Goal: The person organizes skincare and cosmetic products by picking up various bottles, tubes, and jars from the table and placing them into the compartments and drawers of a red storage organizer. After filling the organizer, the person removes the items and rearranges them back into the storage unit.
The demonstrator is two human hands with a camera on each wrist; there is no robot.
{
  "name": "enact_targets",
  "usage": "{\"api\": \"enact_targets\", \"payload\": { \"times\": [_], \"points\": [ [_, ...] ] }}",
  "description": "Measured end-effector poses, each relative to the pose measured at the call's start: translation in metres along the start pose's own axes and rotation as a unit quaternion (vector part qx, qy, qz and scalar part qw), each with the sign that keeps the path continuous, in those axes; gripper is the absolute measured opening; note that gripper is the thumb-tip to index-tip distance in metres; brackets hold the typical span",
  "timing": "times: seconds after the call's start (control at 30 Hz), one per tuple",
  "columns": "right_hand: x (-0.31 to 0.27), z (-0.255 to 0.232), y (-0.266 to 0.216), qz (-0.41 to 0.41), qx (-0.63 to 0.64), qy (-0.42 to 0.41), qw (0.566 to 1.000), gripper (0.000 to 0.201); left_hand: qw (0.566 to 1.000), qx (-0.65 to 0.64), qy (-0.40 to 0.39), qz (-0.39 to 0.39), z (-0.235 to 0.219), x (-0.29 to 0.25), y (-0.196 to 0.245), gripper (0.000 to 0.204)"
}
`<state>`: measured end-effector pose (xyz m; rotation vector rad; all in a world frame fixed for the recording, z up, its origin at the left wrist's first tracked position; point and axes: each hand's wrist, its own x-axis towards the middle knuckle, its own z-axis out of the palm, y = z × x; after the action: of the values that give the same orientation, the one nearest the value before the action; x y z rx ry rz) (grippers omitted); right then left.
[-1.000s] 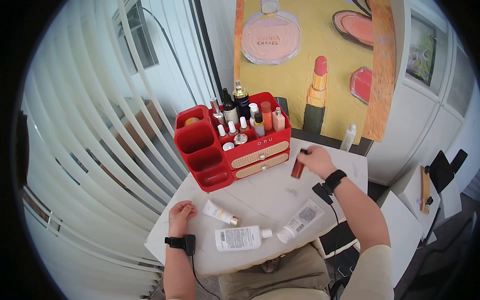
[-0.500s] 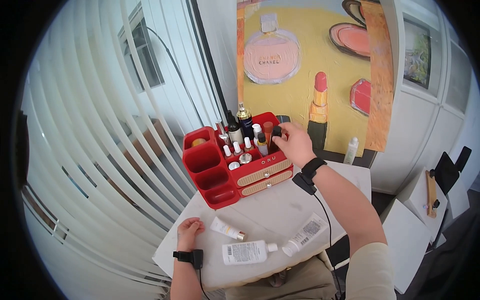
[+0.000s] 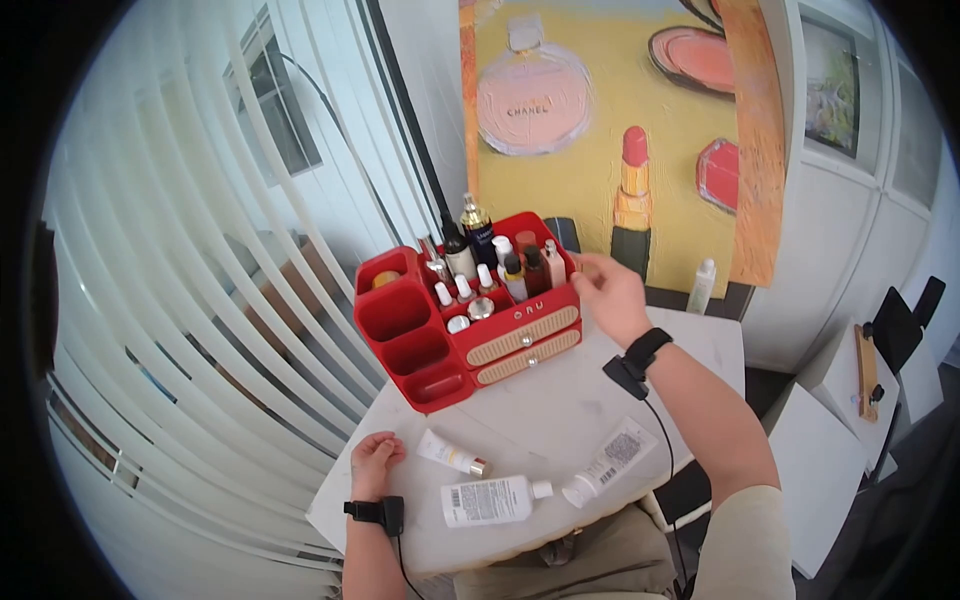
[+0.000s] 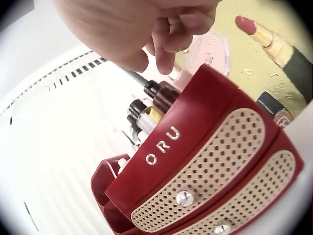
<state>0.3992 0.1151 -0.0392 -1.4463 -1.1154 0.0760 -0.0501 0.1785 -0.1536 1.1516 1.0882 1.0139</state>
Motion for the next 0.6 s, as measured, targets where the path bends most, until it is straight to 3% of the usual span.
{"api": "enact_targets", "payload": {
  "times": [0.1, 0.17, 0.23, 0.37, 0.53, 0.6],
  "points": [
    [-0.021, -0.025, 0.063, 0.07, 0.08, 0.01, 0.994, 0.024, 1.0, -0.012, -0.011, 0.011, -0.006, 0.005, -0.007, 0.018],
    [-0.041, -0.046, 0.077, 0.201, 0.078, -0.053, 0.975, 0.023, 0.999, -0.024, -0.017, 0.017, -0.006, 0.004, -0.007, 0.018],
    [-0.058, -0.062, 0.09, 0.267, 0.07, -0.074, 0.958, 0.024, 0.999, -0.03, -0.004, 0.016, -0.006, 0.006, -0.011, 0.018],
    [-0.068, -0.073, 0.118, 0.291, 0.15, -0.072, 0.942, 0.026, 1.0, 0.02, 0.004, 0.007, 0.0, 0.001, -0.004, 0.024],
    [-0.067, -0.065, 0.124, 0.273, 0.125, -0.071, 0.951, 0.026, 0.995, 0.097, -0.011, 0.018, 0.001, -0.004, 0.005, 0.032],
    [-0.067, -0.064, 0.119, 0.279, 0.119, -0.08, 0.95, 0.026, 0.966, 0.223, -0.104, 0.077, -0.002, -0.006, 0.01, 0.036]
  ]
}}
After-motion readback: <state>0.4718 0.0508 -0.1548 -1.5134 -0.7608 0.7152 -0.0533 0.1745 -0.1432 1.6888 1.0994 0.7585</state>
